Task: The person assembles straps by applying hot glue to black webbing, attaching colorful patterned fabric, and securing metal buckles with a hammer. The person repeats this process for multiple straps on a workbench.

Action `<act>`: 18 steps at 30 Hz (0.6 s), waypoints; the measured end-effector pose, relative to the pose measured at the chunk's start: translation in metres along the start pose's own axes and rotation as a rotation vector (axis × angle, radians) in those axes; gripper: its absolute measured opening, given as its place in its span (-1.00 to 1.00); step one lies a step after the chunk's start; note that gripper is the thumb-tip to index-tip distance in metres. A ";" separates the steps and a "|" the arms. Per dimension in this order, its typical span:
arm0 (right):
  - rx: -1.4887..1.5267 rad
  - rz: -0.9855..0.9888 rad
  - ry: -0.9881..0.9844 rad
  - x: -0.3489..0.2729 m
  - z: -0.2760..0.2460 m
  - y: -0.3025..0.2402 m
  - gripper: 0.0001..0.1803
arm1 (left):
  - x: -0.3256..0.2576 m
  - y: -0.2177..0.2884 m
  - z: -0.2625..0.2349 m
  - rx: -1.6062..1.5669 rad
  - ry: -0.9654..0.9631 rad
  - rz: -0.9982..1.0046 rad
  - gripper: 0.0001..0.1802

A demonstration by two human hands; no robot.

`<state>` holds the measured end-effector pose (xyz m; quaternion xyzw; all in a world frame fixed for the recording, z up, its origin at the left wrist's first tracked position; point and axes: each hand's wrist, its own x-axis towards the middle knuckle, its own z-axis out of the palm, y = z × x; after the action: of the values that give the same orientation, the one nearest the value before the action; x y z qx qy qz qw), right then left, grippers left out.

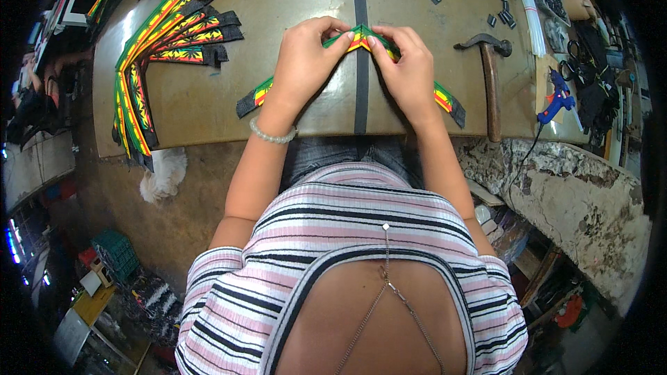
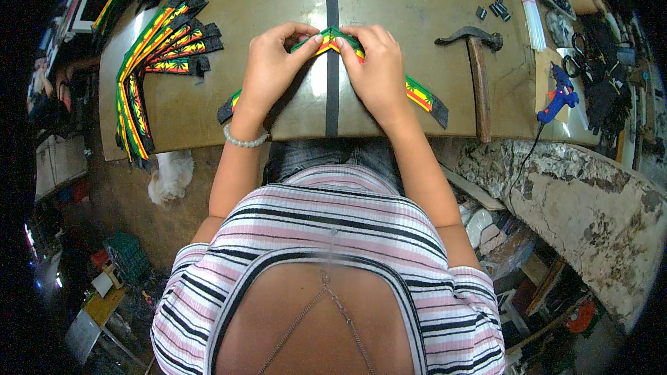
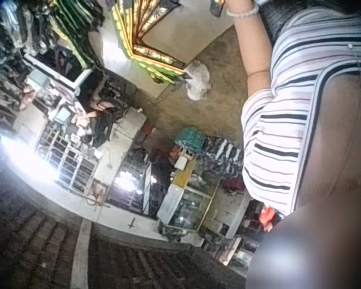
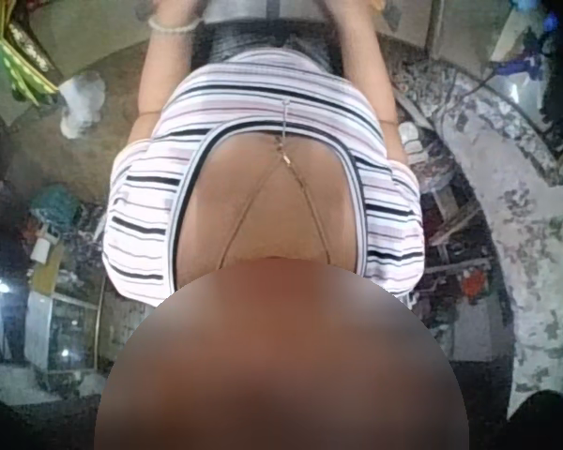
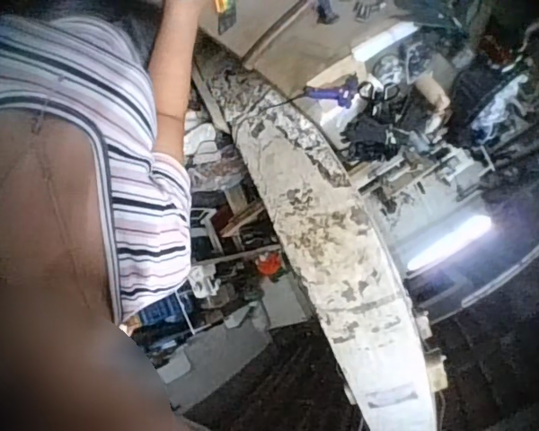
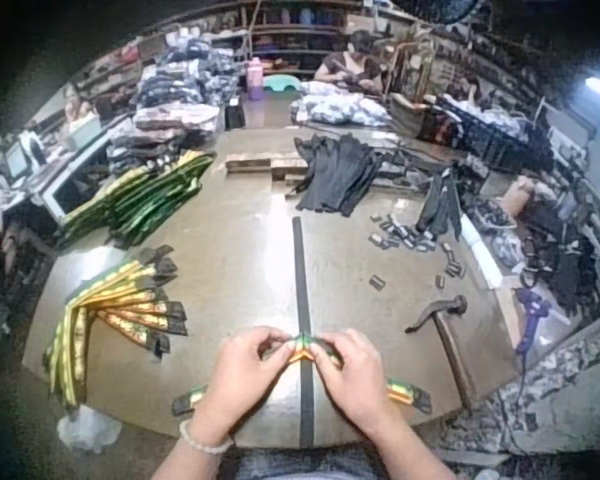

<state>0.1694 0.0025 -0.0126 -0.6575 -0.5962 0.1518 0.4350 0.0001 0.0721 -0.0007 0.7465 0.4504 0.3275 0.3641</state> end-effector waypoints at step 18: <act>-0.505 -0.232 0.006 -0.011 0.006 -0.014 -0.65 | -0.010 0.010 0.013 0.346 0.148 0.130 -0.81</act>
<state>0.1536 -0.0065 -0.0094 -0.6729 -0.6852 -0.0543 0.2735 0.0109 0.0566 -0.0010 0.7994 0.4763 0.3222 0.1743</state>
